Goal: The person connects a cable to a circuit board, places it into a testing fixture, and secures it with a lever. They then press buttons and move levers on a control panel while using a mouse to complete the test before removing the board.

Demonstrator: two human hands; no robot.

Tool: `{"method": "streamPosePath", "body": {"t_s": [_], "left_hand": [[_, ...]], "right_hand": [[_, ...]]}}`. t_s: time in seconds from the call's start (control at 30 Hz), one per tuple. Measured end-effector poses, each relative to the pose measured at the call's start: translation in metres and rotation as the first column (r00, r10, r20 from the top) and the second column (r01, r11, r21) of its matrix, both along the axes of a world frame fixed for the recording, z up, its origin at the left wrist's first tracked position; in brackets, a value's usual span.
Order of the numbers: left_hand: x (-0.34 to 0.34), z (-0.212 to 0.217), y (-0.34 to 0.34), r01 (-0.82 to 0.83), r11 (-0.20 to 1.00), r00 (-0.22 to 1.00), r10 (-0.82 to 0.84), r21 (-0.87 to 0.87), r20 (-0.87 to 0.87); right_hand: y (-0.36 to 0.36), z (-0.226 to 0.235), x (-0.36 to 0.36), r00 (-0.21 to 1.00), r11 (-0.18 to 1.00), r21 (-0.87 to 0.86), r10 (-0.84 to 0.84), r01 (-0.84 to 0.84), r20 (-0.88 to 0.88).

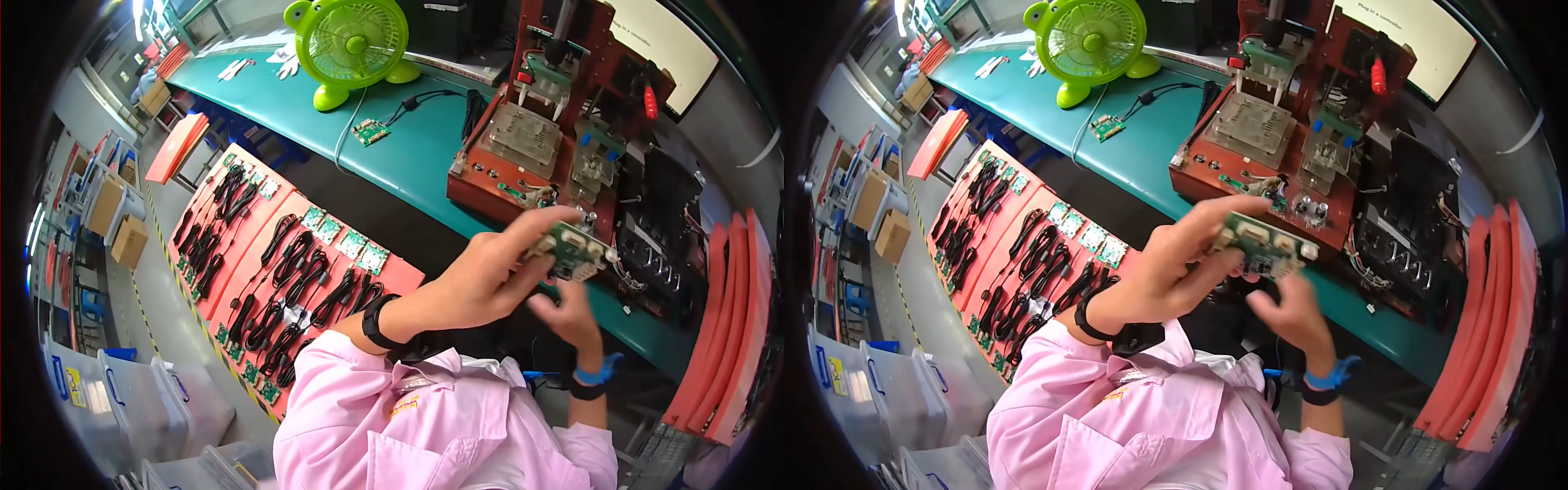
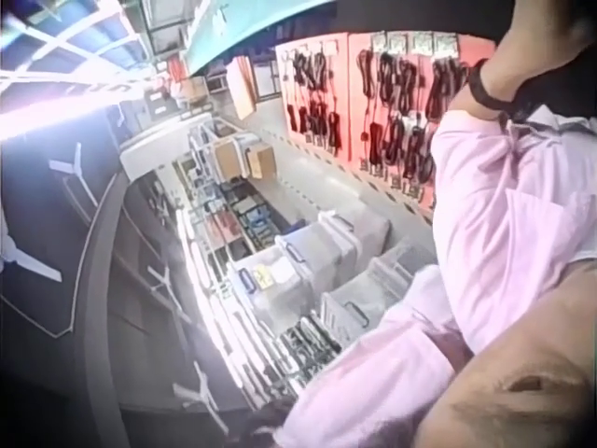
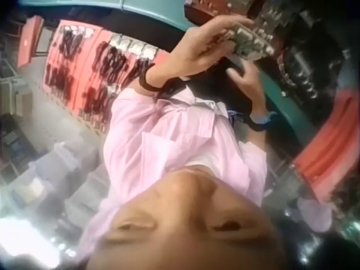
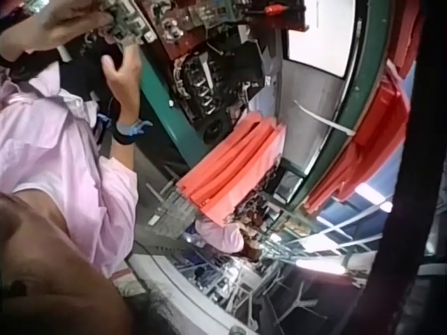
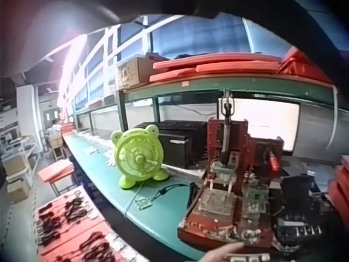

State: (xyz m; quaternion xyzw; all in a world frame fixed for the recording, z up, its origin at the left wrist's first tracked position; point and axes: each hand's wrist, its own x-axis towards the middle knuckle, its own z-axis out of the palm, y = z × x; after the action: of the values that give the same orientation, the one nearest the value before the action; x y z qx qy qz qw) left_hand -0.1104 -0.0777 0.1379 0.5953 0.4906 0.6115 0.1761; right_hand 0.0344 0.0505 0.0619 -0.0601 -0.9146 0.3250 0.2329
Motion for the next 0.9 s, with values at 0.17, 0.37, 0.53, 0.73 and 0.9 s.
{"method": "streamPosePath", "body": {"t_s": [0.17,0.37,0.53,0.73,0.9], "left_hand": [[-0.024,0.008,0.017,-0.234,0.969,0.872,0.173,-0.079,-0.457],[-0.113,-0.014,0.015,-0.388,0.906,0.876,0.306,-0.169,-0.372],[-0.16,-0.033,0.063,-0.275,0.959,0.916,0.241,-0.066,-0.321],[-0.174,-0.035,0.126,-0.172,0.984,0.889,0.136,-0.043,-0.437],[-0.171,-0.029,0.14,-0.176,0.957,0.915,0.072,-0.231,-0.398]], "right_hand": [[-0.03,-0.048,-0.026,0.957,0.815,-0.514,0.288,-0.267,-0.041],[-0.033,-0.032,-0.032,0.941,0.696,-0.693,0.331,-0.19,0.075],[-0.035,0.001,-0.06,0.935,0.553,-0.793,0.349,-0.257,-0.061],[-0.024,0.014,-0.076,0.976,0.57,-0.796,0.181,-0.203,-0.12],[-0.016,0.011,-0.081,0.979,0.578,-0.791,0.098,-0.201,-0.177]]}}
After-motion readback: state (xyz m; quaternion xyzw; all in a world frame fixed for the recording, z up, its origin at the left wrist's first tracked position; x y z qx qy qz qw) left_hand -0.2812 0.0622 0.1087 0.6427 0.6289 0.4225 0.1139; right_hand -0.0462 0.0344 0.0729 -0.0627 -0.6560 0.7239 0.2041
